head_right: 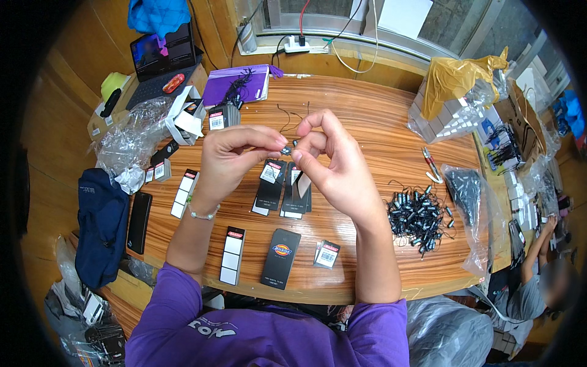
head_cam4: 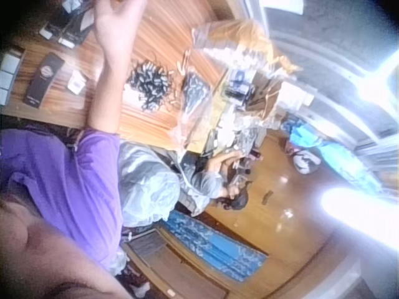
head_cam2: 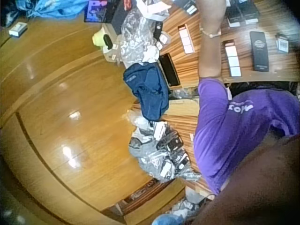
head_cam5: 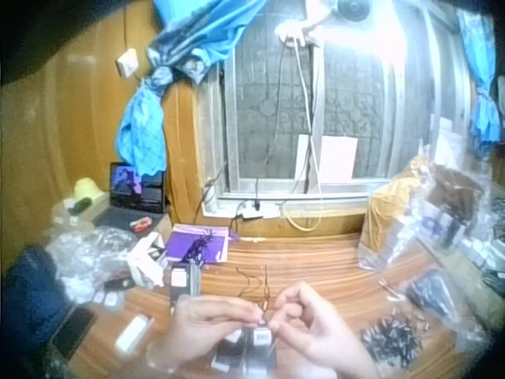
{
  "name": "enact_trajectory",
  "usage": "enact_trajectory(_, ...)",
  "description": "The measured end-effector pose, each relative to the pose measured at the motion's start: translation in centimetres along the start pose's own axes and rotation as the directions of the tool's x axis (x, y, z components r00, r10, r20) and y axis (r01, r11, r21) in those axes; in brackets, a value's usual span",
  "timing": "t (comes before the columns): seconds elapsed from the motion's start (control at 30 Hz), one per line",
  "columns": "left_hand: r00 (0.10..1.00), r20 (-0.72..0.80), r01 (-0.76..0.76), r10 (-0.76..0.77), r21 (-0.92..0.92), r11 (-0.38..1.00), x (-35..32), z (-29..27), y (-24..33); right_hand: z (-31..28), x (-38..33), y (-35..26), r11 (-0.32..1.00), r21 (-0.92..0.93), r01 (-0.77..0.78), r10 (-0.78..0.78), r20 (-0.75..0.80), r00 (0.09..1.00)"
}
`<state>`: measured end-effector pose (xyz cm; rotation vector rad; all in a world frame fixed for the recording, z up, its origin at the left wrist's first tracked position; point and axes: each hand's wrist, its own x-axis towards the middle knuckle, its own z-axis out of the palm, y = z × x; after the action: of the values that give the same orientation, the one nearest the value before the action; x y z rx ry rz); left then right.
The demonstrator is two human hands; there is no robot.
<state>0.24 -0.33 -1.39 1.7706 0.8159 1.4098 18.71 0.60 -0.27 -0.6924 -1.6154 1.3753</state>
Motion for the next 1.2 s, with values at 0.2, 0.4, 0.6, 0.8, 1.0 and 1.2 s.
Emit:
enact_trajectory(0.2,0.995,0.012,0.103,-0.102,-0.122,0.987,-0.2,0.1,0.1,0.0,0.0,0.0,0.99,0.139,-0.038,0.034,0.033,0.999)
enact_trajectory(0.4,0.991,-0.009,0.128,-0.134,-0.242,0.962,-0.3,0.2,0.8,-0.3,0.7,0.8,0.961,0.259,0.093,-0.112,0.058,0.992)
enact_trajectory(0.6,0.992,-0.02,0.114,-0.124,-0.28,0.953,-0.4,0.3,0.5,-0.1,0.9,1.6,0.945,0.317,0.088,-0.121,0.086,0.989)
enact_trajectory(0.8,0.993,-0.046,0.09,-0.106,-0.267,0.959,-0.5,0.7,0.4,0.0,0.9,1.6,0.958,0.279,0.063,-0.085,0.068,0.994)
enact_trajectory(1.0,0.991,-0.13,-0.012,0.02,0.064,0.998,0.2,0.1,-0.4,0.0,1.3,2.0,0.992,0.126,-0.004,-0.008,0.1,0.995)
enact_trajectory(1.2,0.992,-0.098,-0.039,0.077,0.339,0.94,0.8,0.3,-1.9,0.4,2.0,3.9,0.975,0.171,-0.141,0.142,0.009,0.99)
